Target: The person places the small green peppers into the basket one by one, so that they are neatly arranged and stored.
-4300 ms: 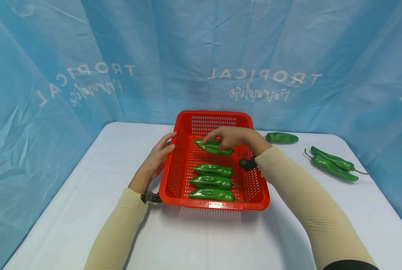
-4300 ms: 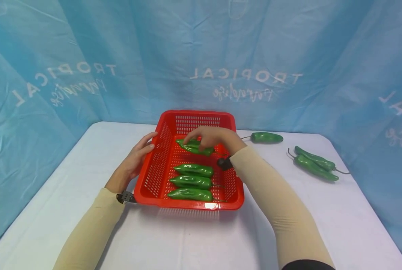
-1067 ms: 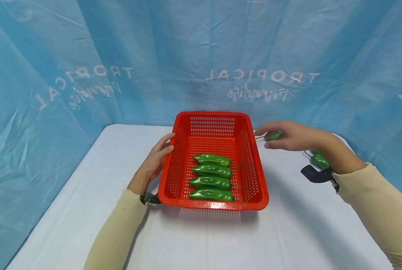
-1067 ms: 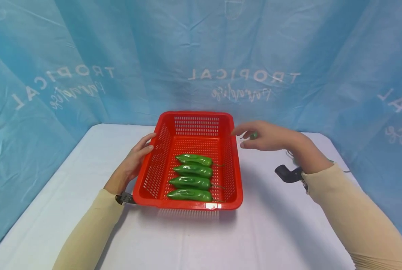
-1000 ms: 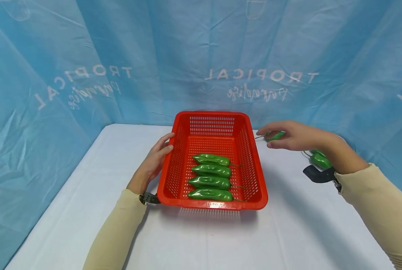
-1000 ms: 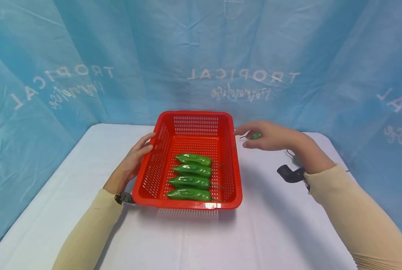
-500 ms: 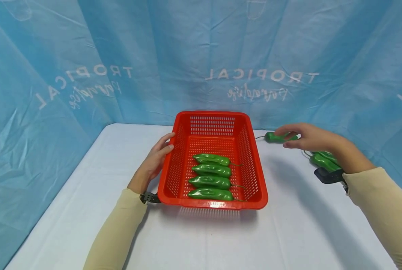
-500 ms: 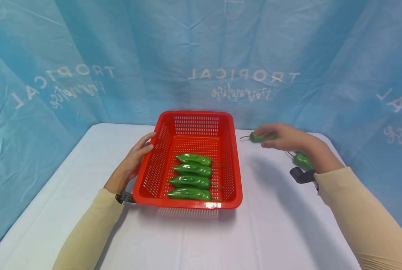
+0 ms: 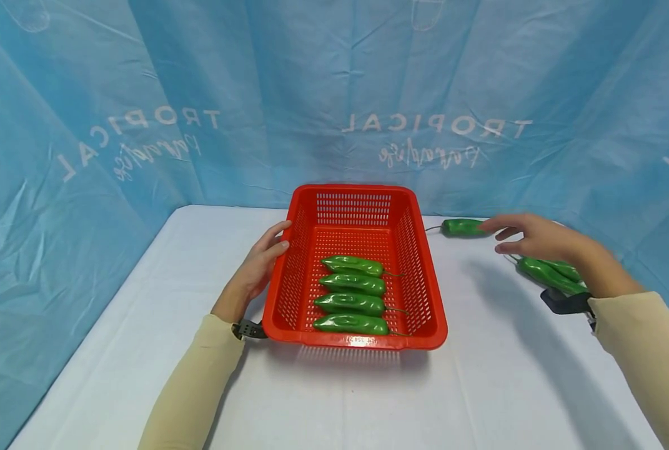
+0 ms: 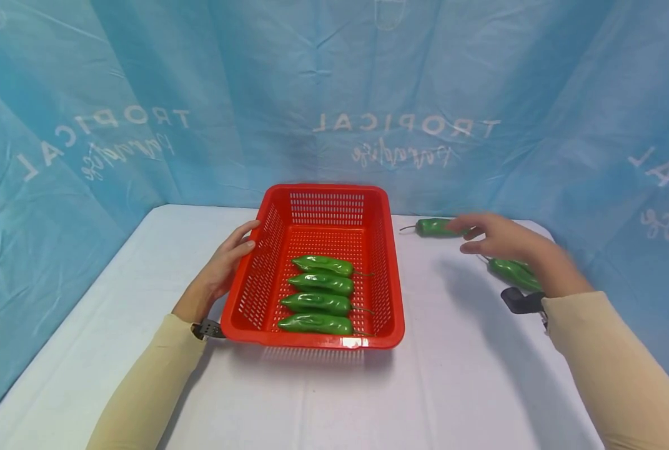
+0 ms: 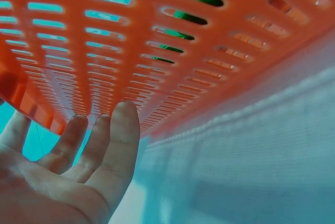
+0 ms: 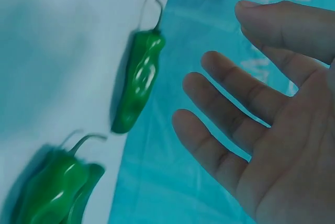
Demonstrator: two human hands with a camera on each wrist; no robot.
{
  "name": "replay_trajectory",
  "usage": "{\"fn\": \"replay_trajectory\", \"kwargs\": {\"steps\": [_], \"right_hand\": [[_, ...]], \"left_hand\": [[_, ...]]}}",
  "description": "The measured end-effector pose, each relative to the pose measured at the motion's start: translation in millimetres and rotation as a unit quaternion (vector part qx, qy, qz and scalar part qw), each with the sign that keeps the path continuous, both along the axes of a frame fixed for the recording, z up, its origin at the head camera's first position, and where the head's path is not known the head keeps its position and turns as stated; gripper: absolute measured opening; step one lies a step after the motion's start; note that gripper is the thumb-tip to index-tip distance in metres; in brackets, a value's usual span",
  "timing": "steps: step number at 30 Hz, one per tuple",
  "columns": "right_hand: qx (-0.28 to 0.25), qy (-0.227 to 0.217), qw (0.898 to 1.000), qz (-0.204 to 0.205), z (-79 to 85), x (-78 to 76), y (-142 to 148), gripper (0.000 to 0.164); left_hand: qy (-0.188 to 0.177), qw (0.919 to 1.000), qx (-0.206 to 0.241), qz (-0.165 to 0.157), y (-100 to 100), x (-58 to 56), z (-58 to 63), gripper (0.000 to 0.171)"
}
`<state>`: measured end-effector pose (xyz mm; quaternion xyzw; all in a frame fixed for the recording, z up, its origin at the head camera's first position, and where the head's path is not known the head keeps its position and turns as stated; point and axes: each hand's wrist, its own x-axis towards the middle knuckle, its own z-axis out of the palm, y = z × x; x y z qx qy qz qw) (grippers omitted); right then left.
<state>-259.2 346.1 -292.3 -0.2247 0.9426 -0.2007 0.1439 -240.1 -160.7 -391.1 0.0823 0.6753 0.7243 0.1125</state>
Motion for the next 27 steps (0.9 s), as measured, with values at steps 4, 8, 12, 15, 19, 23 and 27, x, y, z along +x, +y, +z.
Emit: {"fn": "replay_trajectory", "kwargs": {"steps": [4, 8, 12, 15, 19, 23, 27], "right_hand": [[0.016, 0.011, 1.0, -0.018, -7.6, 1.5, 17, 0.046], [0.026, 0.032, 0.999, -0.027, -17.5, 2.4, 35, 0.046], [0.026, 0.037, 0.998, -0.041, -28.9, 2.8, 52, 0.045], [0.021, 0.045, 0.997, -0.059, -35.7, 3.8, 64, 0.044], [0.013, 0.046, 0.995, -0.083, -41.0, 3.8, 77, 0.045], [0.015, 0.033, 0.994, -0.104, -44.2, 3.2, 88, 0.045], [0.014, 0.024, 0.992, -0.121, -49.2, 1.4, 94, 0.044]], "left_hand": [[0.001, 1.0, 0.001, -0.002, 0, -0.6, -0.5, 0.056], [0.003, 1.0, -0.007, 0.002, -2, -0.7, -0.9, 0.056], [0.006, 0.9999, -0.012, 0.003, -3, -0.2, -1.3, 0.056], [0.006, 0.9999, -0.011, 0.001, -3, 0.2, -1.6, 0.056], [0.006, 0.9999, -0.012, 0.001, -2, 0.3, -2.4, 0.056], [0.008, 0.9999, -0.014, 0.001, -1, -0.5, -2.4, 0.056], [0.007, 0.9999, -0.013, 0.001, -1, -0.9, -1.8, 0.056]]}}
